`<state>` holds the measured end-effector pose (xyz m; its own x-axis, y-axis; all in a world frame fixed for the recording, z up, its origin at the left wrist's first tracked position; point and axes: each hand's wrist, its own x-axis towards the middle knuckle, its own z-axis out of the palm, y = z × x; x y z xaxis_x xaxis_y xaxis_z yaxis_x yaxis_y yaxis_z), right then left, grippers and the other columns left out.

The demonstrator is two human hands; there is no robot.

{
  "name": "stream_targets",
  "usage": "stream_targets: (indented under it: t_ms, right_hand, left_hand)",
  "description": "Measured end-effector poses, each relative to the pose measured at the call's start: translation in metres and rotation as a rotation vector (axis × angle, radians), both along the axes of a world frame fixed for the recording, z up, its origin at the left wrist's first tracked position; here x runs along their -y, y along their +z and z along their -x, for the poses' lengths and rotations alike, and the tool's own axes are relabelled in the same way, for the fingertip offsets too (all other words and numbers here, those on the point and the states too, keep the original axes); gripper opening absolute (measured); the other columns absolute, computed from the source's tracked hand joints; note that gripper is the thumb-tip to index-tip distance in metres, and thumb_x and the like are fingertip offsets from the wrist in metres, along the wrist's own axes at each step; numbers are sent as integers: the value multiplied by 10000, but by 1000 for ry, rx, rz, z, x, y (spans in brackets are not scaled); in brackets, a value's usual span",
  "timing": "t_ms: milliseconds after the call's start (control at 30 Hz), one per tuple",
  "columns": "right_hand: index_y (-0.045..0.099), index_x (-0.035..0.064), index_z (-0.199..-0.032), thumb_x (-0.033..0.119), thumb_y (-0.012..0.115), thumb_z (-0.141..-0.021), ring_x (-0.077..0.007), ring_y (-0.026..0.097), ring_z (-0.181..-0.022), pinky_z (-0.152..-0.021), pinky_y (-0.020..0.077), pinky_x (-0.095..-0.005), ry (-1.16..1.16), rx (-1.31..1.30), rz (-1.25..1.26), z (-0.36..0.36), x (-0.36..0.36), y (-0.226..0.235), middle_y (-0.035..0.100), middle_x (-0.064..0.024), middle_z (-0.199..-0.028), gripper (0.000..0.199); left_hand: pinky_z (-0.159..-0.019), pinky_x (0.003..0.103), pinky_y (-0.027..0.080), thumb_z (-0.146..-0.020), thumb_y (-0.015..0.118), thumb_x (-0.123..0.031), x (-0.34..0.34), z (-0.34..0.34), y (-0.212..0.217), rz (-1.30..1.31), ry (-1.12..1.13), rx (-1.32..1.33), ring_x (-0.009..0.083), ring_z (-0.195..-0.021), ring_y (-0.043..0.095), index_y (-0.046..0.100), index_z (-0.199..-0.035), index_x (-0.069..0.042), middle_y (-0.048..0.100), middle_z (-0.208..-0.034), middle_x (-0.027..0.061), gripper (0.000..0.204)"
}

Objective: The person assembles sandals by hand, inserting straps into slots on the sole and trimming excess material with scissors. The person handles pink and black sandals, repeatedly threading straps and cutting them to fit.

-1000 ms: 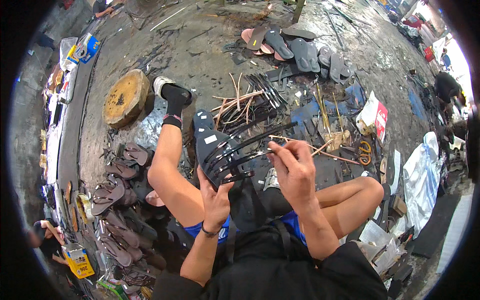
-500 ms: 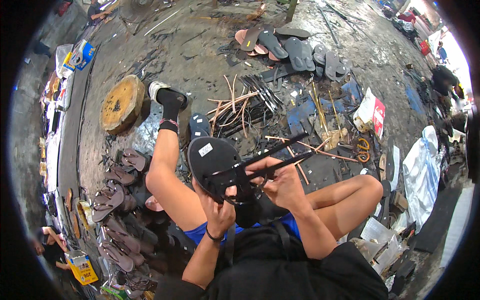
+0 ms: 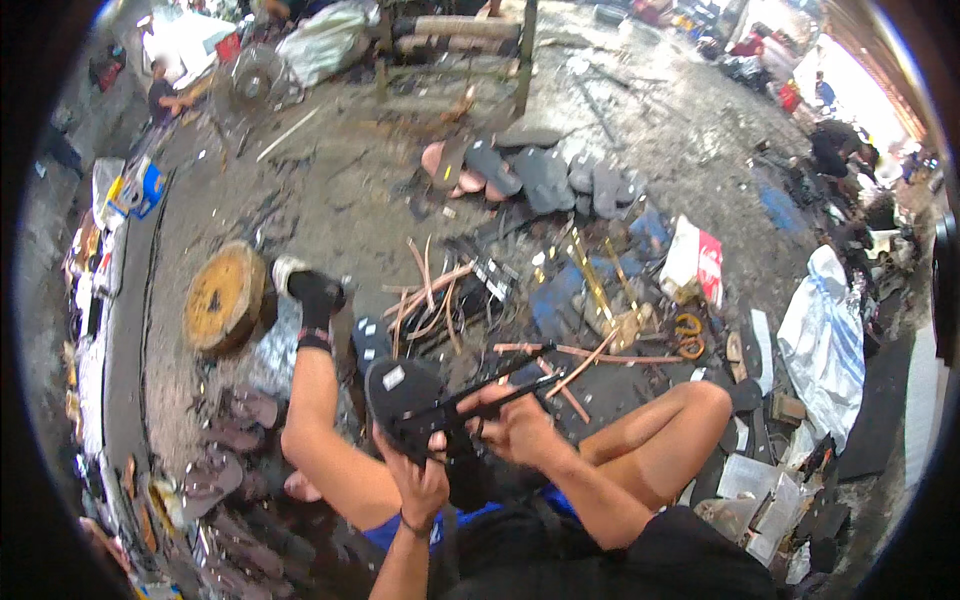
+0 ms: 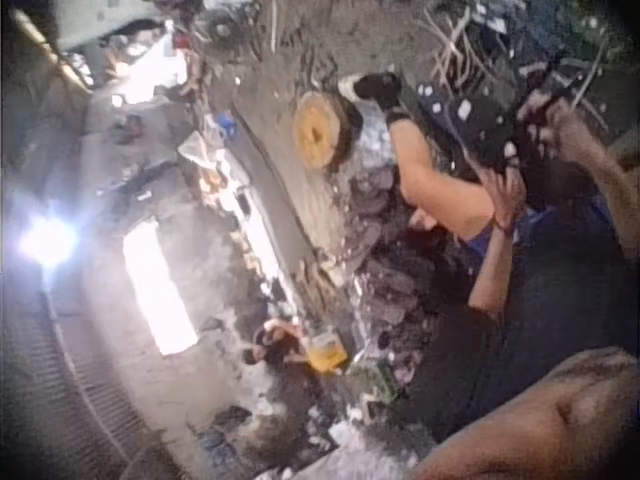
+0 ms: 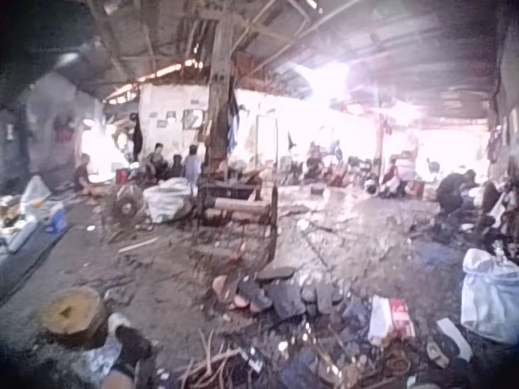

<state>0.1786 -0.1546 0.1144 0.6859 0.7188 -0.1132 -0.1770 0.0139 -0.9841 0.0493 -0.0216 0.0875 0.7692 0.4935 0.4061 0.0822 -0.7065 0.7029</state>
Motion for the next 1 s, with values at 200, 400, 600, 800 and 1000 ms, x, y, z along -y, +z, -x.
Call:
stream_targets:
  t_ms: [200,400,600,800,1000]
  right_hand:
    - [673,24,-1132,-55,740,-840,-159,655,-880,-741,543,-268,-646,503,-11,-4,7,36,633,-67,-1045,309]
    - [679,-36,-1088,-106,701,-833,-158,655,-911,-765,544,-269,-437,883,121,-13,18,36,647,-78,-1074,265]
    - [625,-73,-1108,-92,683,-898,-162,703,-913,-853,567,-275,-175,29,-85,8,13,33,705,-124,-1030,219]
    - [629,-58,-1018,-56,752,-861,-174,709,-891,-801,581,-280,-314,209,-44,14,8,32,711,-155,-971,199]
    - [633,-30,-991,-84,769,-829,-190,715,-886,-777,585,-285,-311,626,-112,11,8,23,704,-174,-974,218]
  left_hand:
    - [-1071,395,398,-950,624,-120,-25,8,-1,-129,-26,-97,242,-1181,559,280,-1445,24,563,-1295,177,619]
    - [-1076,358,382,-929,657,-122,-2,8,6,246,-7,14,222,-1194,553,209,-1464,13,567,-1295,142,710]
    - [-1059,405,431,-875,707,-66,-2,34,-13,-197,-166,-188,266,-1232,553,158,-1459,-12,498,-1341,198,803]
    - [-1018,390,483,-852,719,-13,10,34,-14,-111,-196,-114,290,-1232,563,117,-1461,-44,459,-1381,236,856]
    - [-1029,417,474,-843,718,12,12,40,-22,-206,-207,-186,310,-1255,562,93,-1471,-37,453,-1403,246,887]
